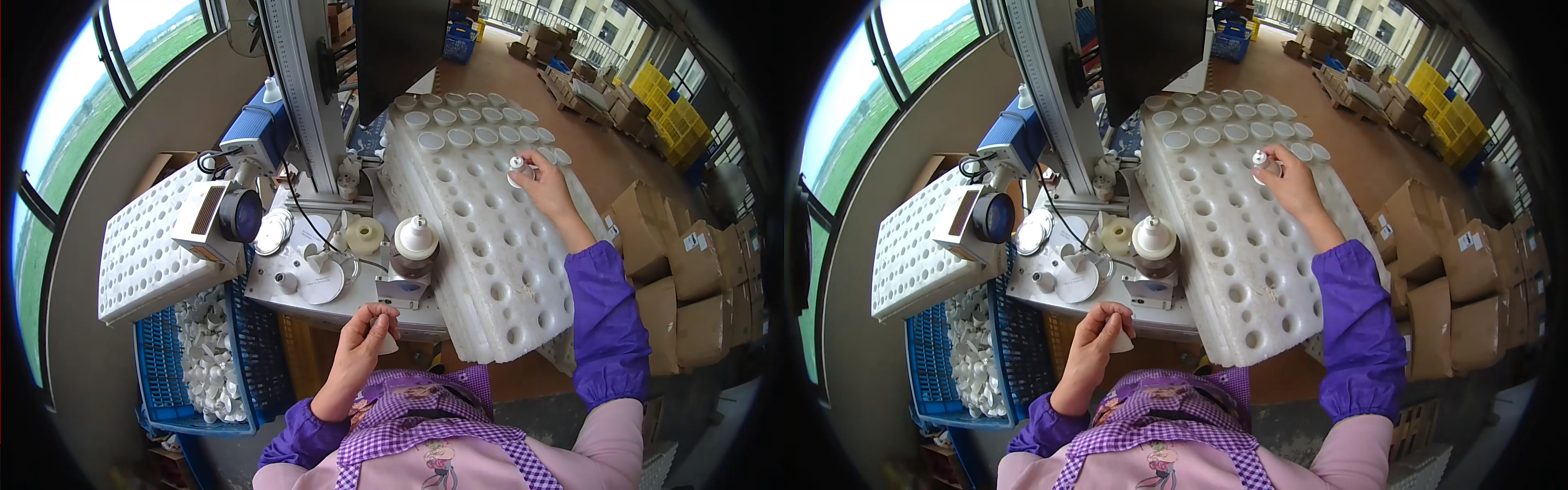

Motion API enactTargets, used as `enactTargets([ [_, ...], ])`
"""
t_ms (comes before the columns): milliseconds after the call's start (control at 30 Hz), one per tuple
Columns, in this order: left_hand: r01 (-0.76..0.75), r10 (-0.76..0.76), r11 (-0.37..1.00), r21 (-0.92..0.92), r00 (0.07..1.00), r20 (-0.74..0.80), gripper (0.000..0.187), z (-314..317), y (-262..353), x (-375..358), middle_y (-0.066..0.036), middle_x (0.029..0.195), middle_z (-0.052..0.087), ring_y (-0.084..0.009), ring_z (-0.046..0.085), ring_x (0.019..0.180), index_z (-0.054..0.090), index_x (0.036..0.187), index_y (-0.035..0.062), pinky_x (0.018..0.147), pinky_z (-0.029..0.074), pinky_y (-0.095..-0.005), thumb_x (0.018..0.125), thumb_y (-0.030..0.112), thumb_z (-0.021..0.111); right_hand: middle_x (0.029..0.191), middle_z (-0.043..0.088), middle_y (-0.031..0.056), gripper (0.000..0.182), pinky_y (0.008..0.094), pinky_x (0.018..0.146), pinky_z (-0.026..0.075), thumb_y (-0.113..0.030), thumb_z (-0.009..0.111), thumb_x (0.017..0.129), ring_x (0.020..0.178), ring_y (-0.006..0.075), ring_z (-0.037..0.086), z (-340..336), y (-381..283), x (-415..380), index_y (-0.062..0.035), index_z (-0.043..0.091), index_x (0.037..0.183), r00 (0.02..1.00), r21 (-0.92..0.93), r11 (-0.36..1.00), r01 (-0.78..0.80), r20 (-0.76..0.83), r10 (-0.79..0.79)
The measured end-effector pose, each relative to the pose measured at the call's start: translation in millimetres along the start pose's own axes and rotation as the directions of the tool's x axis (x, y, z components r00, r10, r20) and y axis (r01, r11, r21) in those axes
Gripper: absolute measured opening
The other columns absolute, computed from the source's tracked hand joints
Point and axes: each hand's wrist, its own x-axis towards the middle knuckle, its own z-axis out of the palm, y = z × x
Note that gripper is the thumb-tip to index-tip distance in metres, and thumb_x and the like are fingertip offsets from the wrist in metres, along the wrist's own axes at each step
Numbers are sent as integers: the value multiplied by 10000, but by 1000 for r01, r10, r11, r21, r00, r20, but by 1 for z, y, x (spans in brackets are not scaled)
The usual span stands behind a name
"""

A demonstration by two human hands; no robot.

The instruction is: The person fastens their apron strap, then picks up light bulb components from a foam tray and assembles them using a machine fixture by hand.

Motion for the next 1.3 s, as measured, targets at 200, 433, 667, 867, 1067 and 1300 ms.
enactTargets([
  [200,125,-128,987,105,991,29,152,6,10,0,8,756,582,-48,521,693,604,971,28,635,411,-189,933,170,564,972,610,37,317,238,753,469,-115,697,822,850,97,563,27,-22,-37,-12,578,1097,984,518,837,-177,100,147],
  [433,69,-54,949,307,997,-55,153,3,17,12,29,703,566,-25,481,597,653,836,23,535,377,-193,868,173,664,955,559,11,285,233,701,438,-101,734,769,751,99,490,36,-27,-52,-19,650,1028,990,354,925,-140,17,143],
  [667,-280,405,708,648,913,-48,130,15,45,47,-33,751,569,-119,519,715,687,833,3,638,409,-244,740,70,749,937,532,1,287,227,670,428,-89,729,768,704,82,463,37,-27,-54,-18,651,1035,980,386,903,-187,5,201],
  [867,-322,545,484,814,839,8,303,27,58,84,-88,951,554,-209,564,824,684,963,31,715,460,-297,696,133,785,927,529,2,282,228,650,428,-84,725,767,692,79,464,37,-26,-54,-13,653,1031,981,364,914,-180,-1,193],
  [1067,-242,390,402,883,918,73,355,34,66,115,-116,1032,543,-237,575,853,666,1015,8,743,476,-319,725,184,770,922,532,6,275,227,640,427,-80,724,766,679,76,464,36,-28,-52,-6,654,1021,982,366,914,-175,-4,190],
  [1300,-393,537,508,766,840,75,271,11,76,95,-73,960,553,-132,534,752,649,993,-25,651,438,-240,783,128,726,968,530,9,233,234,721,463,-81,695,818,772,92,512,50,-86,-51,28,633,1014,994,427,903,-51,108,5],
])
